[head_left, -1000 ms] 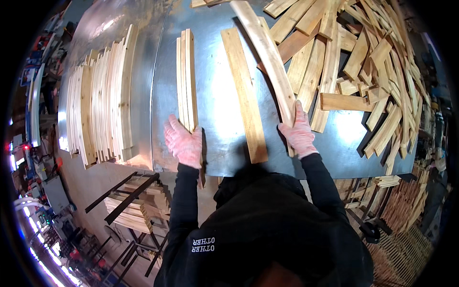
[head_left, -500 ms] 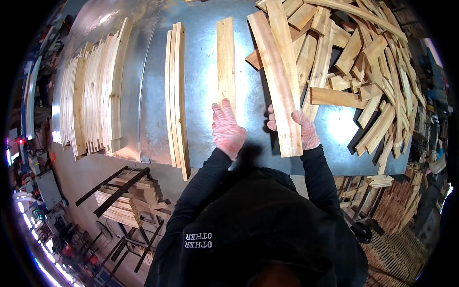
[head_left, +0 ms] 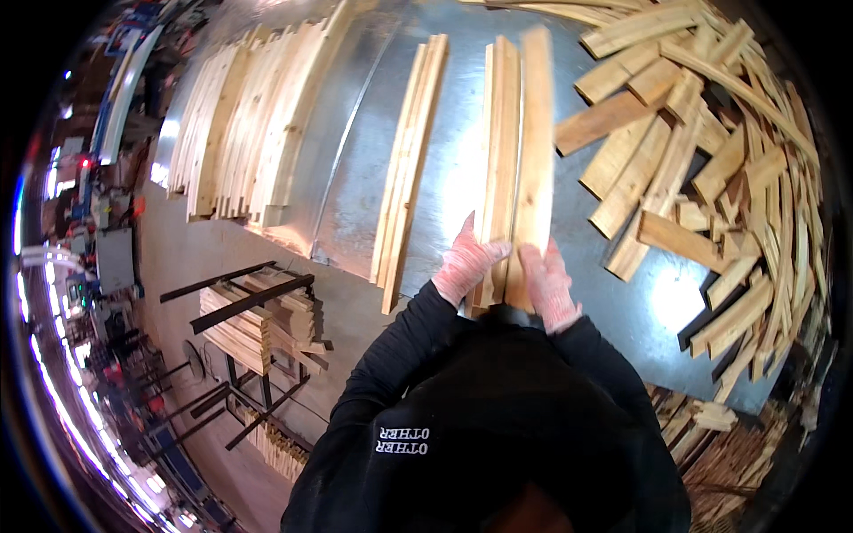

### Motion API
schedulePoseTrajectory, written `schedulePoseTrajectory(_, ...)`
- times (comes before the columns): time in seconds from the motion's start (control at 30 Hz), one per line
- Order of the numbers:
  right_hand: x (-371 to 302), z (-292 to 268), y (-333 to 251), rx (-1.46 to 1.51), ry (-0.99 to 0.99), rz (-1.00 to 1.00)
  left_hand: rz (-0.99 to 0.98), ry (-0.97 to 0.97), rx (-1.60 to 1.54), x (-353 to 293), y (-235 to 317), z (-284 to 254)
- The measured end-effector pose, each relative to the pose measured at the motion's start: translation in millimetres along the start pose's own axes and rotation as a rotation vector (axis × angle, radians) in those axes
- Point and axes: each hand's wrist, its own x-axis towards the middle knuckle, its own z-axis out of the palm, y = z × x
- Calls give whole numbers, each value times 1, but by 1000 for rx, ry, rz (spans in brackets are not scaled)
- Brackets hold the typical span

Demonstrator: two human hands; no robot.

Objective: The person picks up wooden planks from a large pile on a metal table, inspects them, and stacks them neatly. Another person is visible in the background performing similar tasks. The camera wearer handles the planks one by one or in small groups, organizing them into a growing stack.

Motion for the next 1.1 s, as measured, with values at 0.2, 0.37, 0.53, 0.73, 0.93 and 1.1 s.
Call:
schedulePoseTrajectory(0.2, 17, 43, 70, -303, -300, -399, -176, 231, 953, -35, 61, -26)
schedulePoseTrajectory(0.37, 25, 85, 7, -1086, -706, -496, 44, 598, 1015, -38, 49, -82)
schedulePoseTrajectory(0.53, 59, 87, 10, -771, -864, -502, -187, 585, 1206, -15, 43, -75)
schedulePoseTrajectory(0.73, 112, 78, 56, 291, -773, 3, -95, 197, 162, -15, 64, -121)
schedulePoseTrajectory(0.93, 124, 138, -32, 340, -477, -294, -84, 54, -814, 28, 34, -146)
schedulePoseTrajectory(1.1, 162, 149, -74, -40, -516, -43, -166, 288, 530, 69, 47, -172)
